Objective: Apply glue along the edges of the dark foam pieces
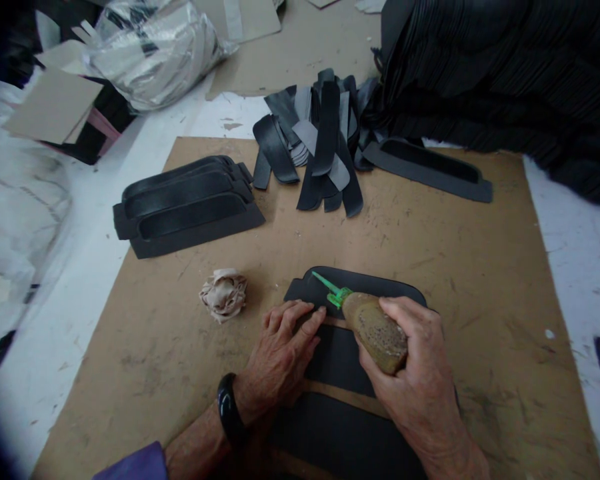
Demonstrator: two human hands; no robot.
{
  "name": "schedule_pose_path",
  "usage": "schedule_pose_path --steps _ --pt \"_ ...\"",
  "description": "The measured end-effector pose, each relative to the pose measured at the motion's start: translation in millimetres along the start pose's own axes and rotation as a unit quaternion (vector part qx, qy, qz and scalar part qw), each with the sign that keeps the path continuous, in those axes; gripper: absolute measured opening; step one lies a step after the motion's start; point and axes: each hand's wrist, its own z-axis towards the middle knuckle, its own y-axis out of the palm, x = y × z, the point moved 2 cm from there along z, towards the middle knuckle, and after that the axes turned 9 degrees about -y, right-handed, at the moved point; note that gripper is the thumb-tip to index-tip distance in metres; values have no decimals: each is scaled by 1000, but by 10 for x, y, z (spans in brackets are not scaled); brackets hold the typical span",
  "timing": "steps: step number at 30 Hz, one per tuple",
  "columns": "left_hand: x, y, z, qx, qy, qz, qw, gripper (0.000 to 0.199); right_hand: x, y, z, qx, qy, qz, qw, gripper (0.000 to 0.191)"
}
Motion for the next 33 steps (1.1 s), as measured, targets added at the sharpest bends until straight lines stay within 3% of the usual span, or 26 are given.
schedule_pose_path --steps 10,33 --pt "-28 32 4 -1 2 7 1000 43 34 -39 2 6 3 -15 1000 49" --pt "-4 6 34 9 -1 39 999 42 269 -263 -260 33 88 -46 994 47"
